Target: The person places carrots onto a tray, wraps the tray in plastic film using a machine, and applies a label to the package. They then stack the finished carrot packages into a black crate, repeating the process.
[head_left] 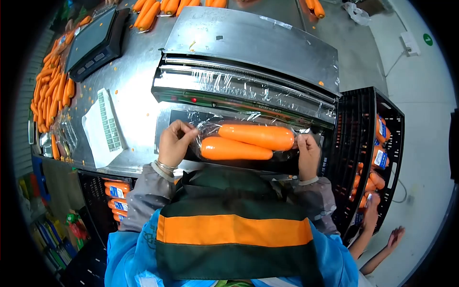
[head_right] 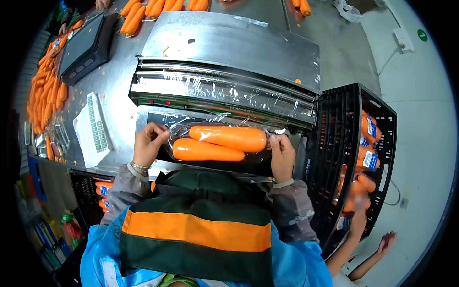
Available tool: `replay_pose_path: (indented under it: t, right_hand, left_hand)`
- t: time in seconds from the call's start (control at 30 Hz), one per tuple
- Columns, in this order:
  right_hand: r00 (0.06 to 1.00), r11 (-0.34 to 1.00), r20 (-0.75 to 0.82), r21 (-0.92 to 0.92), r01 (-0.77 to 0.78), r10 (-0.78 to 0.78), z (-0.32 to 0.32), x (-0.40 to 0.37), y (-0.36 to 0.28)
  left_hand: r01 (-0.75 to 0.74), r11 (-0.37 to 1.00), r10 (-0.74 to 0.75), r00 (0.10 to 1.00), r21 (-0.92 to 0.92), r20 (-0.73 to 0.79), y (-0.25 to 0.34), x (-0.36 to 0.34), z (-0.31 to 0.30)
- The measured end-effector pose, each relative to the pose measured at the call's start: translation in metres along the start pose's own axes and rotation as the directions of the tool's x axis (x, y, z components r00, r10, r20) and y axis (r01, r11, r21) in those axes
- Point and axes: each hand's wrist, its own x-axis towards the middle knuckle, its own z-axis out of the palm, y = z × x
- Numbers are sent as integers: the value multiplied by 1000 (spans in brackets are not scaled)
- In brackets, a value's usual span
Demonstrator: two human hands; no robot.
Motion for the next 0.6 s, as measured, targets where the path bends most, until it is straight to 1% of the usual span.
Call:
replay_pose_path:
  t: [0.03,0.07,0.1,0.13,0.17,0.2,0.23,0.27,0.3,0.33,0.37,0.4,0.43,0.47,0.5,0.53,0.57,0.6]
  right_hand:
    - [998,997,-36,57,-42,44,3,-3,-3]
    - [993,990,-71,115,-82,90,8,-5,-6]
    - [988,987,-122,138,-79,96,14,-7,-11]
    - [986,978,-118,182,-99,121,14,-9,-9]
    - [983,967,-114,227,-118,147,14,-11,-5]
    - [979,952,-111,272,-139,174,13,-15,-3]
    - [946,875,-94,418,-245,310,16,-20,-14]
    - [937,867,-71,408,-286,343,12,-24,-14]
    - [925,857,-49,397,-328,376,7,-29,-14]
    - [911,845,-27,387,-369,411,3,-30,-13]
    - [928,922,-70,161,-352,367,-10,-26,0]
    - [991,987,-133,-159,-38,17,-17,-16,21]
    - [973,885,-127,-451,116,-193,-14,-10,16]
    - [921,674,-55,-699,241,-386,-11,-4,9]
    - [859,349,19,-909,228,-512,-9,4,7]
    - [841,368,-21,-905,214,-540,-7,18,6]
    - [818,384,133,-833,398,-559,-4,20,3]
    - [767,397,275,-727,560,-579,9,18,1]
  left_hand:
    - [-16,1000,18,994,14,-112,-5,-2,7]
    - [-13,1000,13,985,0,-173,-4,-4,13]
    - [-49,999,53,970,21,-238,-9,-4,21]
    - [-85,995,95,948,46,-303,-12,-3,28]
    - [-119,993,118,932,19,-343,-13,-3,32]
    - [-141,980,184,908,139,-377,-12,-5,32]
    - [-158,954,254,880,256,-403,-7,-6,30]
    - [-167,914,325,847,368,-421,-4,-6,29]
    - [-173,892,350,850,418,-394,-13,-6,16]
    - [-123,908,286,881,400,-376,-18,-9,5]
    - [-132,852,338,877,506,-341,-17,-14,-2]
    - [-140,783,385,875,606,-295,-15,-18,-7]
    - [-167,667,477,845,726,-243,-23,-18,-10]
    - [-175,582,511,839,794,-189,-23,-14,-10]
    - [-180,492,540,831,852,-136,-23,-7,-9]
    - [-180,400,565,820,899,-87,-21,0,-7]
    - [-199,361,605,793,911,-67,-18,5,-4]
    - [-240,432,596,800,869,-75,-17,6,-5]
